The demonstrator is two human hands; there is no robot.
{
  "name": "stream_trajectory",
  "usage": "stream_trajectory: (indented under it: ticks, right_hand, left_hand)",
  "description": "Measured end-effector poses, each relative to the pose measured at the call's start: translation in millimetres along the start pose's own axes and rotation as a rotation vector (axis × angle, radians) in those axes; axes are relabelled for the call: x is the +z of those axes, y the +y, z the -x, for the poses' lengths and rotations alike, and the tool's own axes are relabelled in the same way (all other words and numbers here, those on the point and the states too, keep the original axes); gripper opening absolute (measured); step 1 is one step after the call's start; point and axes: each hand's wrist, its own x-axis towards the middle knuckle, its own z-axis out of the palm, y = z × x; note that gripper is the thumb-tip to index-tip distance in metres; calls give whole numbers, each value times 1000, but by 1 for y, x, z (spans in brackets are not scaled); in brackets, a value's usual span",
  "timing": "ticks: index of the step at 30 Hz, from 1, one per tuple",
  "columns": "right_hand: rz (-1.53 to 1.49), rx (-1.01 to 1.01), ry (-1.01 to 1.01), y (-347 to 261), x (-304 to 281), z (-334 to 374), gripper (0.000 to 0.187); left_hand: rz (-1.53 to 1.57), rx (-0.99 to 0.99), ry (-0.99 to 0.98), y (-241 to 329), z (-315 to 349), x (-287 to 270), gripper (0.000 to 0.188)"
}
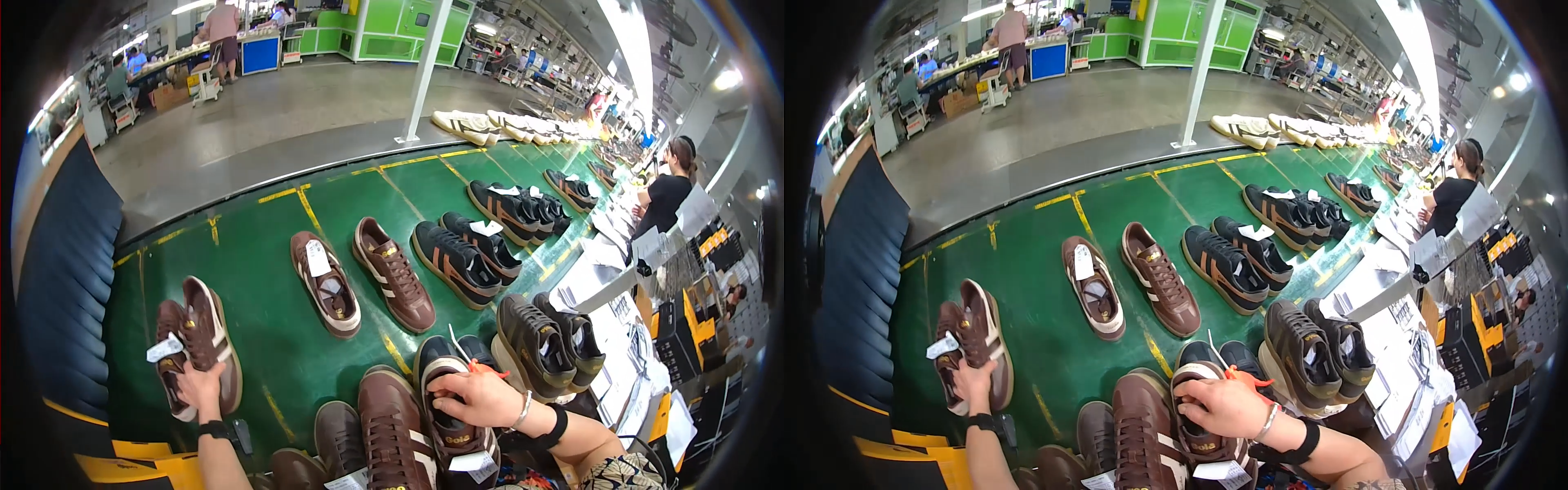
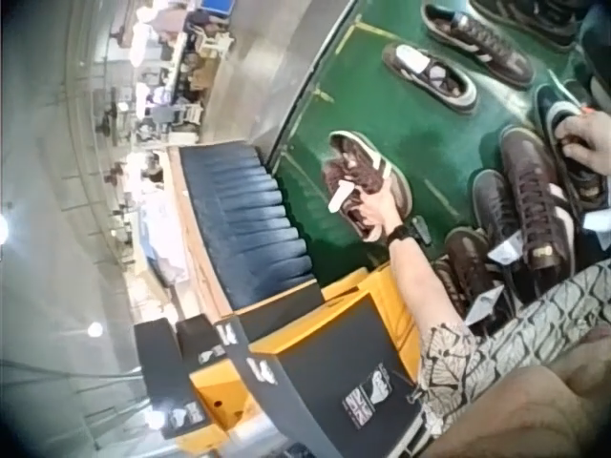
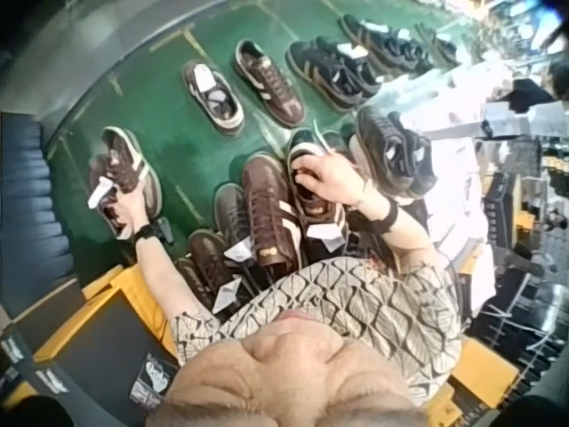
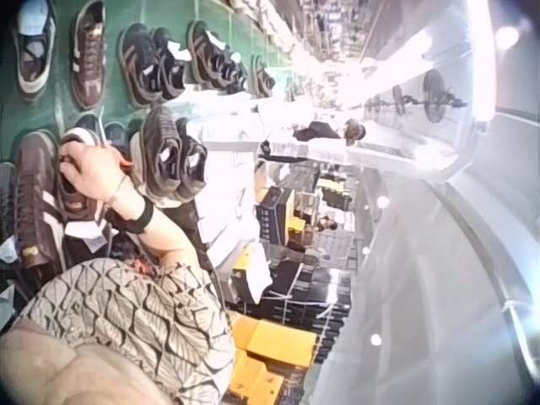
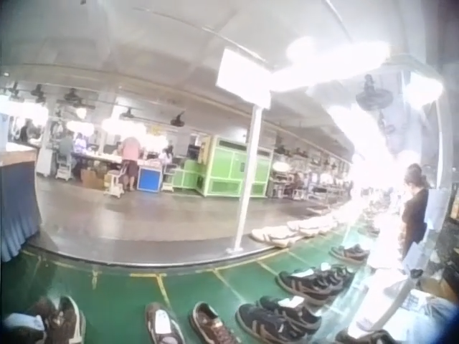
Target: Organize shoes and boxes, apply labels to boxes, and match specific pairs for packaging.
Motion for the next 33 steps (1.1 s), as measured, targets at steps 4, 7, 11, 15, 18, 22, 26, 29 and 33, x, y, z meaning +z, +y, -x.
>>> stream_trajectory:
  ticks: [4, 7, 11, 15, 18, 22, 26, 29, 33]
  right_hand:
    - [-7, -52, 4, 6, 3, 1, 26]
    - [-42, -84, 20, 12, 7, 3, 25]
    - [-54, -155, 34, 31, 12, 1, 24]
    - [-117, -220, 57, 34, 16, -6, 21]
    - [-20, -240, 6, 34, 32, -20, 24]
    - [78, -162, -33, 43, 13, -38, 24]
    - [-44, -358, 88, 42, 17, -28, 22]
    - [14, -411, 111, 39, 37, -21, 21]
    - [-21, -438, 87, 40, 36, -18, 21]
  left_hand:
    - [115, -50, -117, -1, 14, -27, 80]
    - [203, -17, -121, 2, 30, -47, 77]
    - [283, 129, -97, 14, 60, -80, 73]
    - [550, 271, -106, 9, 93, -118, 65]
    - [775, 290, -141, -42, 100, -136, 72]
    - [847, 206, -216, 13, 180, -197, 88]
    - [770, 108, -140, -13, 223, -236, 66]
    - [775, 56, -56, -44, 261, -254, 54]
    - [612, -10, -20, -69, 298, -259, 66]
